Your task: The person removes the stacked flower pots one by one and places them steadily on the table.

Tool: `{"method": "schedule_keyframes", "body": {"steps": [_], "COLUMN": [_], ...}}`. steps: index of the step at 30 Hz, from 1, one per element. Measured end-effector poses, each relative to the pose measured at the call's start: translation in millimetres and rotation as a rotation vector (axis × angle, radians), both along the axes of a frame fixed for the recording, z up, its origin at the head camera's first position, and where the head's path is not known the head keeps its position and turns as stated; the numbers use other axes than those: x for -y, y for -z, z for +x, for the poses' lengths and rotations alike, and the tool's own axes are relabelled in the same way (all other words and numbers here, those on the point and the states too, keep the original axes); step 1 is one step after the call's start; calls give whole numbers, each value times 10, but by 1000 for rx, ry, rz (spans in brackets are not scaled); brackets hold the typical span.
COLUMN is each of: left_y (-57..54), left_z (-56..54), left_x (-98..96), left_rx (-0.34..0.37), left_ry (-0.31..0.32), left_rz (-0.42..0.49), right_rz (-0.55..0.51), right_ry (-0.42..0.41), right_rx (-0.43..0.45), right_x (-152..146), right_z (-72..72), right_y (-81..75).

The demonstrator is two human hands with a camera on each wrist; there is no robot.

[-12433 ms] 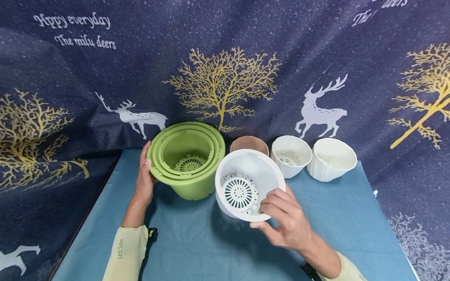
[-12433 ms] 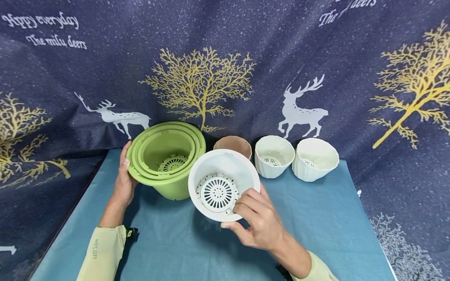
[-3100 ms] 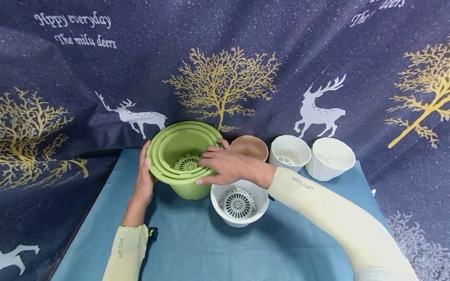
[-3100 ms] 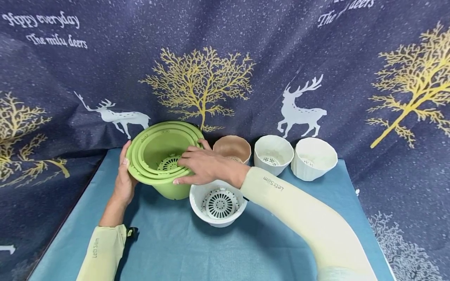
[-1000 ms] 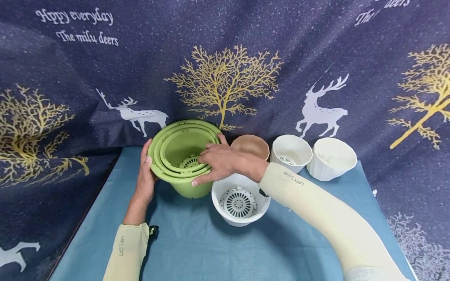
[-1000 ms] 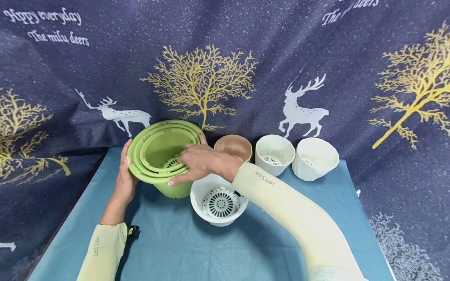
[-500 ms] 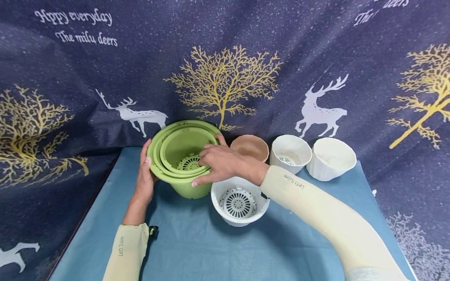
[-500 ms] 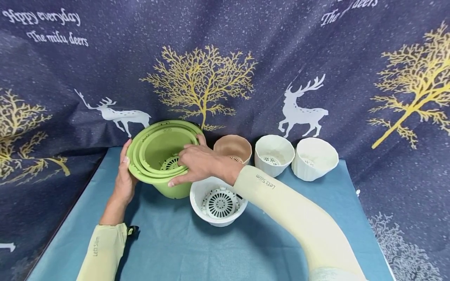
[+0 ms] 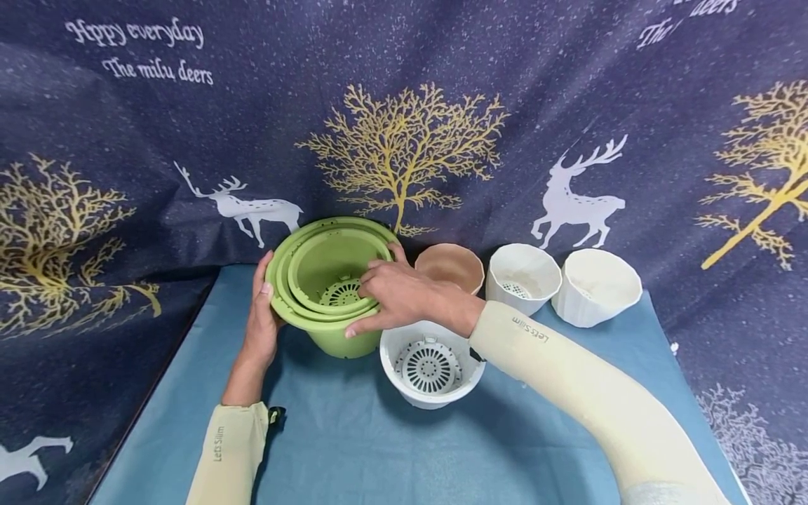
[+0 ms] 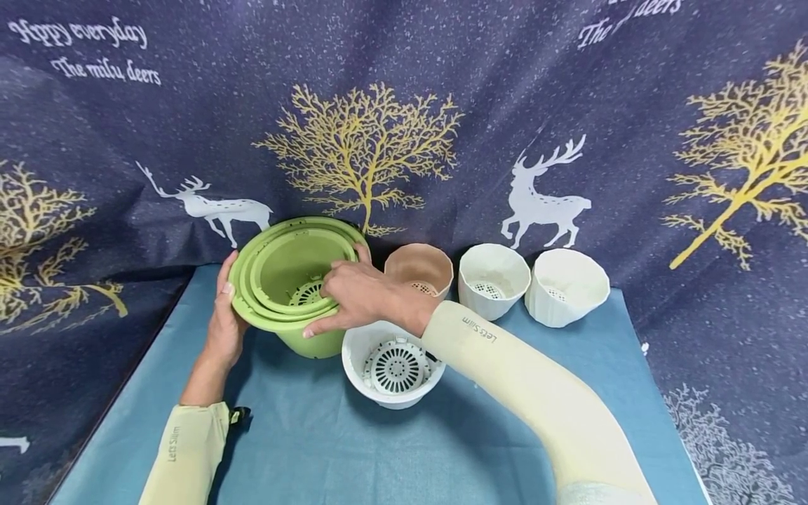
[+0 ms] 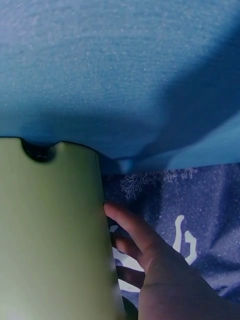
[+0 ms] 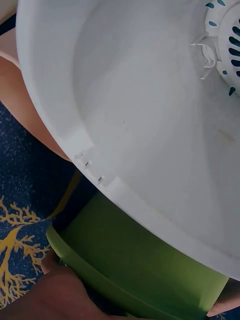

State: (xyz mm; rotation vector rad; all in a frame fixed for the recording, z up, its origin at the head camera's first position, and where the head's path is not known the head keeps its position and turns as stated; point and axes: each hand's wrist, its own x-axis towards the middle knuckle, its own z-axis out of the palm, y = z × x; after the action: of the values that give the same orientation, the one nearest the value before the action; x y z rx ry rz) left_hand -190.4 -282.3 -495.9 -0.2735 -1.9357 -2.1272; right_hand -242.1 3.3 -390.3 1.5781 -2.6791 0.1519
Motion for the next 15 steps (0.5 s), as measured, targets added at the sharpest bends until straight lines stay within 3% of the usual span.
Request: {"method": "schedule_keyframes", "body": {"steps": [15], "left_y": [-15], "left_z": [-5], "left_x": [-32], "left_rx": [-2], "left_ry": [-45], "left_rz": [6], "right_rz": [-44], "right_ry": [1], "right_rx": [7], "right_x": [0], "right_z": [-10], "right_y": [-19]}}
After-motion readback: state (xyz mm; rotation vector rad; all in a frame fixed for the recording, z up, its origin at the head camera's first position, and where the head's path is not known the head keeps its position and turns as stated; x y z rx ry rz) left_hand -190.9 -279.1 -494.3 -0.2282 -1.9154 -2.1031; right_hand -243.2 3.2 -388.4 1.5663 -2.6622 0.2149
